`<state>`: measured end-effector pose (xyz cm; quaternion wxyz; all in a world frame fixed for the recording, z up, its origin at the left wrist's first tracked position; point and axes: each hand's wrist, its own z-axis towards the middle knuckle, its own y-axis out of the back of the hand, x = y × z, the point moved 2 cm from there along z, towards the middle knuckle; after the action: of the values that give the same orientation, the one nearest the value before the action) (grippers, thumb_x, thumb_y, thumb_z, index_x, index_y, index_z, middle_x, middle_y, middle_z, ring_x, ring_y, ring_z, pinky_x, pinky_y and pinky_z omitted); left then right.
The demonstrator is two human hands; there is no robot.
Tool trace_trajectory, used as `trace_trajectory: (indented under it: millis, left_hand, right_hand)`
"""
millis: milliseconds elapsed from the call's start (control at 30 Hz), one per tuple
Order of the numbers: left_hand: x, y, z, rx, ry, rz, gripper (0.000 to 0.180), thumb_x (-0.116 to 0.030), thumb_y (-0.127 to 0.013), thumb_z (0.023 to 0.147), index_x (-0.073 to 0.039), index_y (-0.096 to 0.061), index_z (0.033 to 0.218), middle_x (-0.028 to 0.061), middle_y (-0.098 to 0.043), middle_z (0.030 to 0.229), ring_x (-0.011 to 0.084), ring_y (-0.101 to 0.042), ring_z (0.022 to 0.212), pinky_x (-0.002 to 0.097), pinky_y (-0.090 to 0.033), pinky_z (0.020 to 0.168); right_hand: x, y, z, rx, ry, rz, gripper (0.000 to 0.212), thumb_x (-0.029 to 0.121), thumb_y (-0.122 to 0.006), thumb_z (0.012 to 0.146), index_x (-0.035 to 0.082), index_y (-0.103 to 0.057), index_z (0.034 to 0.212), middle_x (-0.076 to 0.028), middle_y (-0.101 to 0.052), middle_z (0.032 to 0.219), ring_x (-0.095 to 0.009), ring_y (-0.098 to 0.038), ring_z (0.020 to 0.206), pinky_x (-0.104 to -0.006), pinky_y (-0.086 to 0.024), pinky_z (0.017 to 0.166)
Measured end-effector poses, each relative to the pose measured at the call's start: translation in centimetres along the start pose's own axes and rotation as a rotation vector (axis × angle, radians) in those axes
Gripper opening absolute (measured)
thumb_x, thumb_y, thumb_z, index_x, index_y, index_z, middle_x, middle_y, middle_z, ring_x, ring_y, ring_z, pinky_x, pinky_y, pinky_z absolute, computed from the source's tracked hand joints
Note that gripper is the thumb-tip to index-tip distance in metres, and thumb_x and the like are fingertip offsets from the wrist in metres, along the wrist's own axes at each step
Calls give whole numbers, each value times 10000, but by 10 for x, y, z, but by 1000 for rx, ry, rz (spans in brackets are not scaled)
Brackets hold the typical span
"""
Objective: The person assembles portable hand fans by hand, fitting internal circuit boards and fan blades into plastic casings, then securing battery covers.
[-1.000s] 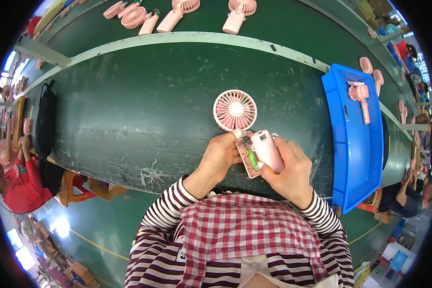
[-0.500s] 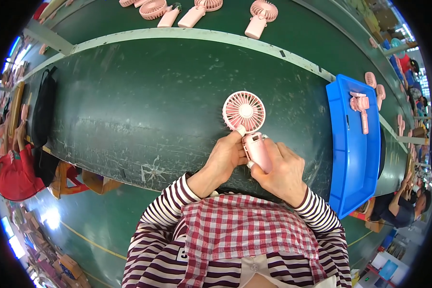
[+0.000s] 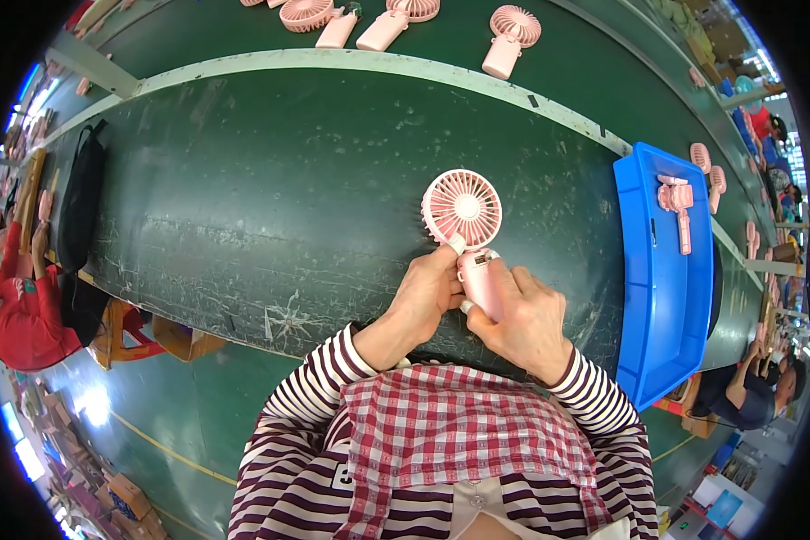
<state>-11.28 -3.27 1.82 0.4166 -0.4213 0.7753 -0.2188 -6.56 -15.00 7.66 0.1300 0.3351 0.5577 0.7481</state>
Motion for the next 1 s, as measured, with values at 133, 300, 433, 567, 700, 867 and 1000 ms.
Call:
trace_trajectory:
  millis: [133,300,433,567,700,867,1000]
  left_hand:
    - [0,-1,0,-7,1,8,404,-381,-465,887,-10,-533,1034,82,-593,949,179,-581,815,313,-462,666]
    - [1,-1,5,-77,26,51,350,-342,-508,872,-9,-573,960,70,-603,855,152,-585,704,279,-463,582]
    - [5,-3,7,-120,-1,105,280,-264,-541,864,6,-590,919,63,-601,824,128,-578,670,259,-457,545]
    - [8,0,10,-133,-30,198,270,-225,-575,851,25,-582,955,74,-605,845,135,-589,699,258,-478,570]
    - [5,-1,10,-142,9,177,244,-181,-554,860,43,-583,953,83,-604,836,146,-597,685,275,-509,554]
    - [3,-5,7,-140,12,166,268,-202,-579,842,30,-577,978,90,-610,844,160,-609,697,280,-515,583]
    - [1,-4,8,-121,19,182,256,-197,-573,848,32,-579,962,92,-607,848,156,-607,693,274,-517,574]
  right_hand:
    - [-2,0,3,1,62,-24,459,174,-668,571,-17,-572,977,-108,-535,623,-252,-558,493,-349,-450,446]
    - [-3,-1,5,33,83,-76,454,190,-659,578,-32,-572,964,-105,-536,618,-240,-557,485,-337,-450,440]
    - [-4,-2,5,9,111,-87,451,195,-662,581,-33,-573,960,-103,-536,618,-236,-555,485,-332,-449,438]
    - [-2,-1,5,10,101,-74,467,206,-679,595,-38,-569,978,-101,-539,629,-236,-560,502,-332,-453,454]
    - [-5,2,3,14,79,-11,507,230,-699,609,-50,-555,1006,-101,-552,661,-241,-573,536,-327,-461,477]
    - [-23,0,-7,18,-94,253,554,219,-726,621,-49,-529,1064,-153,-562,855,-279,-586,701,-331,-479,601]
    - [-17,-1,-4,65,-94,359,518,185,-718,634,-36,-540,1067,-157,-551,922,-288,-572,781,-346,-472,673]
